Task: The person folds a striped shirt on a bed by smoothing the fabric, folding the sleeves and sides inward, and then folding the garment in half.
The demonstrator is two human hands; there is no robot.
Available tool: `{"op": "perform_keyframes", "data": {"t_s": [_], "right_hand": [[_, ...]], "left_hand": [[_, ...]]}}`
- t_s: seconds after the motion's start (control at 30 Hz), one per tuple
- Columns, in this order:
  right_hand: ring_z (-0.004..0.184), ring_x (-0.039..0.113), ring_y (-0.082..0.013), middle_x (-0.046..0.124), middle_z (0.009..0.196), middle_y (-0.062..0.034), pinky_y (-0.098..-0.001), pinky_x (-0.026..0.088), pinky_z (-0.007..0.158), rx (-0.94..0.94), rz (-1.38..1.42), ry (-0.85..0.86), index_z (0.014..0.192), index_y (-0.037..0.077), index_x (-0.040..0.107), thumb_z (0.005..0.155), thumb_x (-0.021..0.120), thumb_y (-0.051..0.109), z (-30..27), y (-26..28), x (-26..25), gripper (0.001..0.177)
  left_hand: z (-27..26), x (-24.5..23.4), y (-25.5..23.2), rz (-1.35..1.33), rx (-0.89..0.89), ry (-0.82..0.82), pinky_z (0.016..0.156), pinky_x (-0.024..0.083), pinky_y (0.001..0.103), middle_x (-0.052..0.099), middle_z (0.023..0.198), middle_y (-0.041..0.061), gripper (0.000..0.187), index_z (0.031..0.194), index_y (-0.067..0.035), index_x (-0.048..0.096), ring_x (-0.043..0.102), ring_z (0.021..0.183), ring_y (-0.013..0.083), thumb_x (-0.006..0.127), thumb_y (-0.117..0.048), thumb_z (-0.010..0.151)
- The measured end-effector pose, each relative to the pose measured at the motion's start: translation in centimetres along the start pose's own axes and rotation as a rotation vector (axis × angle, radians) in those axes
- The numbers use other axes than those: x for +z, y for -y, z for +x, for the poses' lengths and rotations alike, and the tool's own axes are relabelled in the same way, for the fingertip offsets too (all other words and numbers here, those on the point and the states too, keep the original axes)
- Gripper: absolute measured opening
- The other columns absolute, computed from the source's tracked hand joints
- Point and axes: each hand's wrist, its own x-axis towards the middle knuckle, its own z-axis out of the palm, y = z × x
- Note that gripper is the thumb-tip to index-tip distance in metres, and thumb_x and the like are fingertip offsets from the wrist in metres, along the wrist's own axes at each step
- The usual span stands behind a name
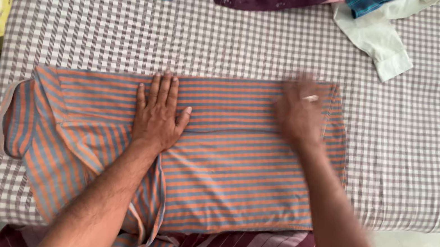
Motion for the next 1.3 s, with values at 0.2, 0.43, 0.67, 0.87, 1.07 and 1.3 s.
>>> {"op": "perform_keyframes", "data": {"t_s": [0.2,0.43,0.67,0.87,1.07,1.3], "right_hand": [[0.157,0.020,-0.0358,0.033,0.166,-0.0184,-0.0593,0.011,0.126,-0.003,0.284,0.080,0.157,0.017,0.042,0.102,0.044,0.052,-0.4,2.2,-1.4,0.065],[0.155,0.012,-0.0402,0.022,0.166,-0.0262,-0.0647,-0.004,0.118,0.242,0.087,-0.029,0.161,-0.002,0.031,0.108,0.029,0.066,0.8,-4.0,1.6,0.086],[0.156,0.017,-0.0456,0.031,0.165,-0.0229,-0.0665,0.006,0.122,-0.030,0.281,0.031,0.157,0.023,0.044,0.104,0.050,0.051,1.7,11.1,0.9,0.060],[0.157,0.014,-0.0382,0.025,0.169,-0.0176,-0.0667,0.003,0.123,-0.047,0.291,0.012,0.163,0.027,0.034,0.103,0.042,0.060,2.6,17.2,0.5,0.069],[0.158,0.014,-0.0370,0.025,0.170,-0.0156,-0.0654,0.002,0.122,-0.041,0.218,-0.018,0.163,0.029,0.032,0.101,0.039,0.062,2.4,17.6,0.5,0.071],[0.158,0.013,-0.0367,0.022,0.170,-0.0150,-0.0638,0.000,0.123,-0.035,0.206,0.023,0.163,0.028,0.031,0.101,0.036,0.064,2.4,17.7,1.2,0.072]], "left_hand": [[-0.1,0.6,0.0,-0.010,0.017,-0.062,0.126,0.007,0.056,0.015,0.171,0.012,0.078,0.162,-0.006,0.021,0.012,0.158,0.0299,0.030,-0.058,0.104],[0.1,0.5,0.2,-0.021,0.014,-0.039,0.126,0.007,0.056,0.015,0.172,0.011,0.077,0.163,-0.007,0.021,0.011,0.157,0.0299,0.029,-0.057,0.104],[-0.1,0.0,0.0,-0.056,0.017,-0.073,0.125,0.008,0.058,0.017,0.171,0.014,0.079,0.161,-0.004,0.024,0.014,0.157,0.0320,0.037,-0.055,0.103],[-0.3,0.1,0.0,-0.081,0.032,-0.144,0.125,0.009,0.061,0.023,0.170,0.017,0.081,0.161,-0.003,0.029,0.018,0.157,0.0336,0.049,-0.051,0.098],[0.1,-0.1,-0.1,-0.097,0.037,-0.171,0.124,0.010,0.062,0.024,0.168,0.017,0.081,0.160,-0.003,0.029,0.019,0.156,0.0339,0.049,-0.053,0.099],[0.0,-1.5,4.8,-0.131,0.130,0.118,0.127,0.009,0.053,0.019,0.170,0.005,0.067,0.162,-0.012,0.027,0.014,0.158,0.0259,0.030,-0.050,0.106]]}}
